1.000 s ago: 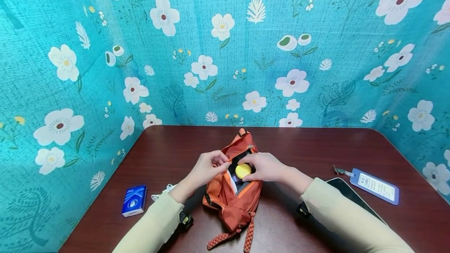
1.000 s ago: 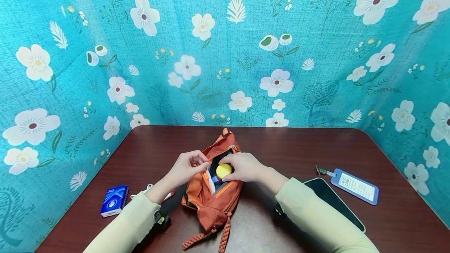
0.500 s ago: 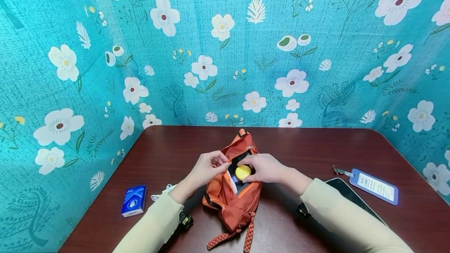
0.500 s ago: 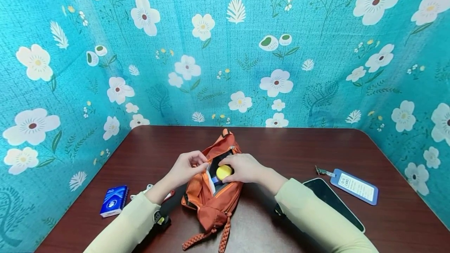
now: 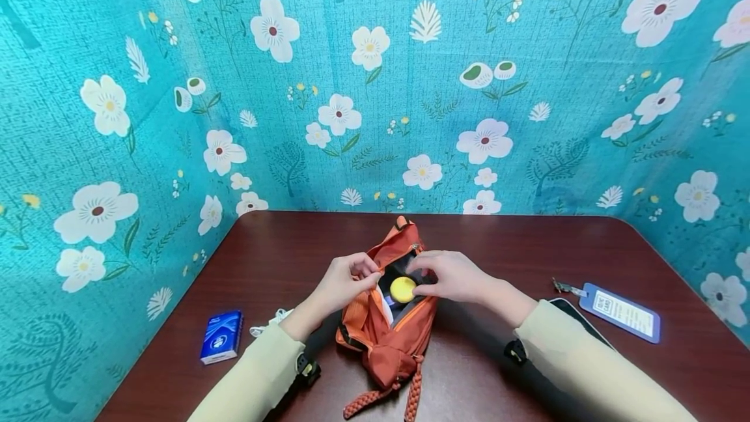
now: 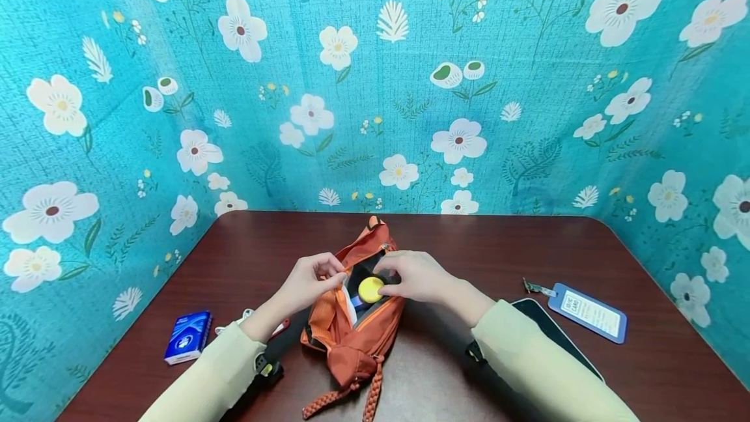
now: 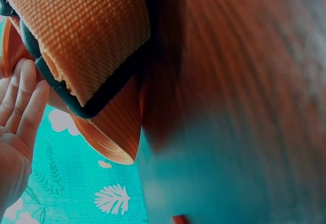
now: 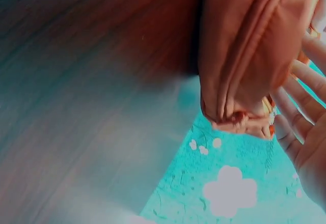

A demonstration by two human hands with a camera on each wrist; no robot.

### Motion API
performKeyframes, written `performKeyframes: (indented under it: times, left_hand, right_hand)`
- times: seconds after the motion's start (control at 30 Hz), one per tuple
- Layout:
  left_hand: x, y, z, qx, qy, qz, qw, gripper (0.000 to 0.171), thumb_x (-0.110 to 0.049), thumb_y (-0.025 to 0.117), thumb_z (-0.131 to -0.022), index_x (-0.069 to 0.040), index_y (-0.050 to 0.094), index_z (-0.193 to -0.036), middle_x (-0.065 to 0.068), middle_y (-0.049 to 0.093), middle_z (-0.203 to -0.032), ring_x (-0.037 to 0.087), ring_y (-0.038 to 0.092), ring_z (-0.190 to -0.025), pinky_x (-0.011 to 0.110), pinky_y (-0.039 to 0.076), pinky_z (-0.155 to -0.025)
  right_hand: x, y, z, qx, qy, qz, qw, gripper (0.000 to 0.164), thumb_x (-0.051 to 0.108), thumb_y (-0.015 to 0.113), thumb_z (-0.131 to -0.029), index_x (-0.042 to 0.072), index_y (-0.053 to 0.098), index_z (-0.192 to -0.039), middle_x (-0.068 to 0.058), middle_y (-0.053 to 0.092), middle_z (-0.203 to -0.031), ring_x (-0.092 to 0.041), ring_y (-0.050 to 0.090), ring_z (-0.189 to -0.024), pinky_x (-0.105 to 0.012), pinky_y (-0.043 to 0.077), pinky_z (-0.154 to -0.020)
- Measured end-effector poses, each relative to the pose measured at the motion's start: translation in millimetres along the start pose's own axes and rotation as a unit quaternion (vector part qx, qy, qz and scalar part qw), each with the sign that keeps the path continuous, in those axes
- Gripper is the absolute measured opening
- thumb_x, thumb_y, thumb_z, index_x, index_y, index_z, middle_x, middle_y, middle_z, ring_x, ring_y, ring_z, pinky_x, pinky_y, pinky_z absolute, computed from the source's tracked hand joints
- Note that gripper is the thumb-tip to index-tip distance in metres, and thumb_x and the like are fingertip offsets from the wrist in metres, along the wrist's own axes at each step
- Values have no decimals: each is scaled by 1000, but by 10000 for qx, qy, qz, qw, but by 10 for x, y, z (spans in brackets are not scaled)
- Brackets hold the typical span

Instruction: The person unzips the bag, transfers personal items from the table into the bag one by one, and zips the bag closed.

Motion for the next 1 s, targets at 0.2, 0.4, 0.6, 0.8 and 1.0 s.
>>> performKeyframes:
  times: [0.2,0.4,0.6,0.8,1.0]
  left_hand:
    - [305,69,-71,-130,-50,-86,9999,6,-5,70,-89,-4,67,-94,5,65,-74,29,64,-68,24,50,-61]
    - [370,73,-80,-138,48,-62,9999,6,-10,72,-89,-11,68,-93,-3,64,-72,18,63,-66,27,52,-62]
    - [379,73,-77,-119,169,-72,9998,9,-7,70,-89,-14,67,-92,-5,64,-71,14,63,-65,30,54,-63]
    - [393,78,-84,-131,203,-72,9997,5,-9,71,-89,-11,67,-92,-5,65,-71,14,62,-65,29,53,-63]
    - [391,82,-90,-143,126,43,9998,6,-5,70,-88,-4,67,-94,2,66,-73,24,64,-66,26,52,-61]
  right_hand:
    - [-102,-139,184,-339,-45,-22,9994,31,28,79,-83,17,71,-110,7,65,-100,-8,58,-82,-30,51,-70]
    - [-227,-242,465,-373,243,-128,9989,27,27,78,-83,19,71,-108,8,66,-104,-11,63,-87,-32,52,-71]
    - [-312,-301,738,-155,519,82,9985,28,25,79,-82,21,70,-108,6,67,-103,-12,64,-90,-37,54,-76]
    - [-369,-370,987,-98,818,214,9964,27,26,80,-81,23,71,-107,6,67,-102,-12,63,-90,-37,55,-75]
    - [-417,-418,1209,-168,1088,106,9939,28,25,81,-80,22,71,-106,7,67,-103,-14,64,-91,-38,55,-76]
Point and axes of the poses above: each hand's wrist, its own z-axis away from the middle knuckle, its own y-axis out of the palm, x = y × z, the point moved 1 cm from there along -z, towards the middle knuckle
